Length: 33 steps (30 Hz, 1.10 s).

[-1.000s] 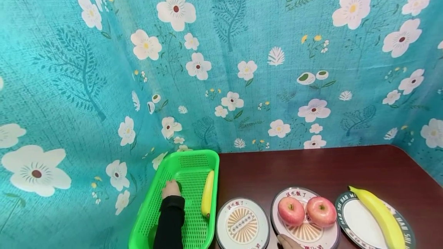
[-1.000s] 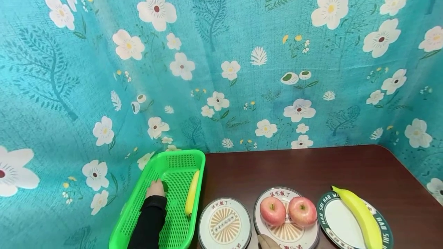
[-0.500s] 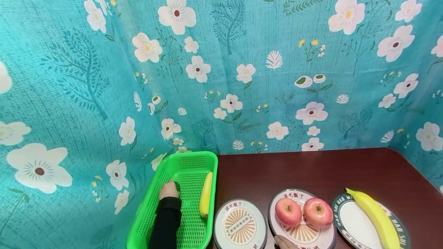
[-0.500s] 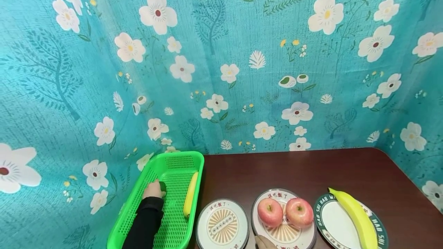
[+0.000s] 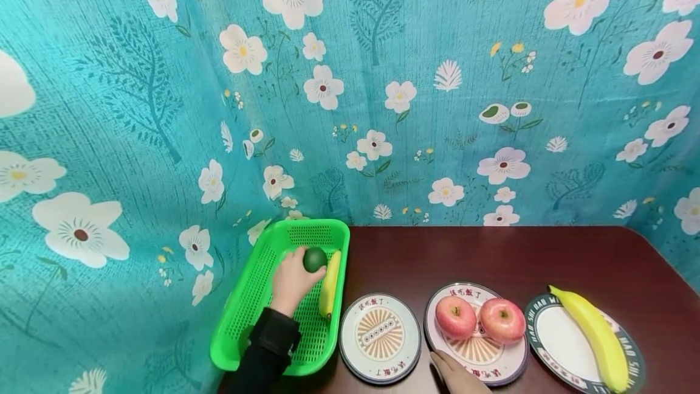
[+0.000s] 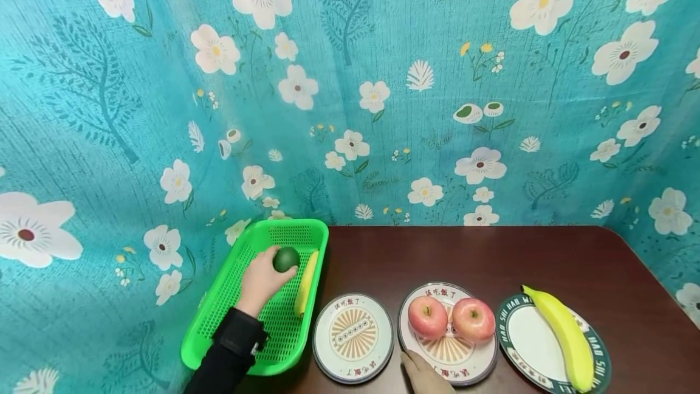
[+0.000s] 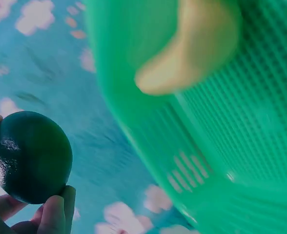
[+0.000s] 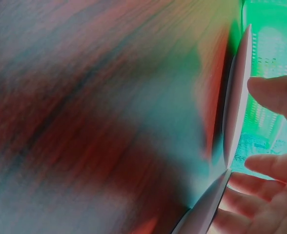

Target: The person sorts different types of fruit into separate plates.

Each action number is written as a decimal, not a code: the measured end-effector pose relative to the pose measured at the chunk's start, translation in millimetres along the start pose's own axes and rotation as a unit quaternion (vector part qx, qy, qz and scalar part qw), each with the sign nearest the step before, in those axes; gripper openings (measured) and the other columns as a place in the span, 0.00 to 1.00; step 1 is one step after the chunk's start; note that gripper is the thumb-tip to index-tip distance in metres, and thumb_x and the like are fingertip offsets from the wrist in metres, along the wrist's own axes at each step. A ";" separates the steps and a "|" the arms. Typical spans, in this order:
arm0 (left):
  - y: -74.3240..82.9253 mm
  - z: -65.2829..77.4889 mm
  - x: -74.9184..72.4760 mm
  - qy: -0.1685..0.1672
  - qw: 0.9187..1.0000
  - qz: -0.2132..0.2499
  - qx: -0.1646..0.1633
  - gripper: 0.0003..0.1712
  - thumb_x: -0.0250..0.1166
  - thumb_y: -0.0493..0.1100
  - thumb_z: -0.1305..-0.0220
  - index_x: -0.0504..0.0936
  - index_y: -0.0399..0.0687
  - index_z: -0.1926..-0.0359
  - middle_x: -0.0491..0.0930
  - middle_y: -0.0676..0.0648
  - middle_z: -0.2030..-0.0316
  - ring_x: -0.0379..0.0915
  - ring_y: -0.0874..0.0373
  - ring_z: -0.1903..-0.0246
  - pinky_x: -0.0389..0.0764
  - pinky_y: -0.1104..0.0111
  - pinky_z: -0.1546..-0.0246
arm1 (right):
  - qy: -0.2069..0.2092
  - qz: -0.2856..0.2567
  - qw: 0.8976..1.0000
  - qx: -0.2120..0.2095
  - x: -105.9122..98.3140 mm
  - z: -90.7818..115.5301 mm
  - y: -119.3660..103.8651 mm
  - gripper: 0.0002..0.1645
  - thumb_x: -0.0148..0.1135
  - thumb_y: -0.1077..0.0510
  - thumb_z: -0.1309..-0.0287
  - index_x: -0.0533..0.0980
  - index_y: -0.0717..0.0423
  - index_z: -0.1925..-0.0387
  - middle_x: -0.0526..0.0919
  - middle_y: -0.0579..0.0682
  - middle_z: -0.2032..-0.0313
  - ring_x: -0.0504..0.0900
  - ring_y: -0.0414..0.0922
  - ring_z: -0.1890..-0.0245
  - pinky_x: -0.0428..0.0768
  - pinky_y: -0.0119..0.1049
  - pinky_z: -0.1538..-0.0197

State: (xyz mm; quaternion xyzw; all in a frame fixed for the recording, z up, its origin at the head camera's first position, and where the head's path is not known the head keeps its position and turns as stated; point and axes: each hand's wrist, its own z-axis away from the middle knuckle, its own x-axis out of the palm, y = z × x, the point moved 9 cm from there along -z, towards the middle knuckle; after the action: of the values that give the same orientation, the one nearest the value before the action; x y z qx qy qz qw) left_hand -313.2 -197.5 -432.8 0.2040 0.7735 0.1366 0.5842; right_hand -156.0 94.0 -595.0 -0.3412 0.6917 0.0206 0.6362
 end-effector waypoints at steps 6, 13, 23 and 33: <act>40.5 54.2 16.7 0.022 0.997 0.071 0.028 0.33 0.76 0.49 0.51 0.81 0.39 0.44 0.81 0.40 0.60 0.79 0.46 0.66 0.78 0.58 0.70 | 0.046 0.002 0.998 -0.034 -0.5 5.6 3.7 0.49 0.80 0.45 0.64 0.74 0.74 0.44 0.78 0.64 0.48 0.80 0.50 0.46 0.80 0.39 0.44; 68.0 91.0 36.9 0.014 0.997 0.072 0.035 0.35 0.78 0.52 0.55 0.82 0.40 0.46 0.80 0.44 0.65 0.78 0.50 0.73 0.76 0.63 0.75 | 0.014 -0.002 1.000 -0.015 -6.1 -1.7 -6.1 0.47 0.82 0.54 0.68 0.74 0.76 0.46 0.78 0.67 0.47 0.79 0.60 0.50 0.82 0.47 0.47; 72.1 107.6 46.8 0.006 0.998 0.062 0.027 0.36 0.78 0.54 0.56 0.83 0.41 0.46 0.78 0.45 0.68 0.76 0.51 0.74 0.74 0.64 0.78 | -0.023 -0.041 0.998 0.035 -14.8 -8.5 -15.6 0.47 0.82 0.56 0.63 0.72 0.77 0.42 0.78 0.67 0.45 0.79 0.64 0.47 0.80 0.54 0.44; 85.3 116.3 48.1 0.018 0.996 0.072 0.049 0.34 0.77 0.54 0.57 0.84 0.40 0.50 0.81 0.44 0.67 0.78 0.51 0.75 0.75 0.66 0.77 | 0.230 0.010 0.971 -0.066 -74.2 -33.2 -62.6 0.53 0.84 0.52 0.69 0.73 0.70 0.40 0.80 0.63 0.44 0.81 0.60 0.46 0.80 0.43 0.42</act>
State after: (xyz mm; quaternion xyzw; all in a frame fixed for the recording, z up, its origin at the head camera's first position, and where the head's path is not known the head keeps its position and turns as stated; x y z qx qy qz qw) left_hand -199.5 -102.8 -467.8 0.2852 0.7729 0.1445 0.5481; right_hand -156.7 63.8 -497.0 -0.3710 0.8199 -0.0060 0.4361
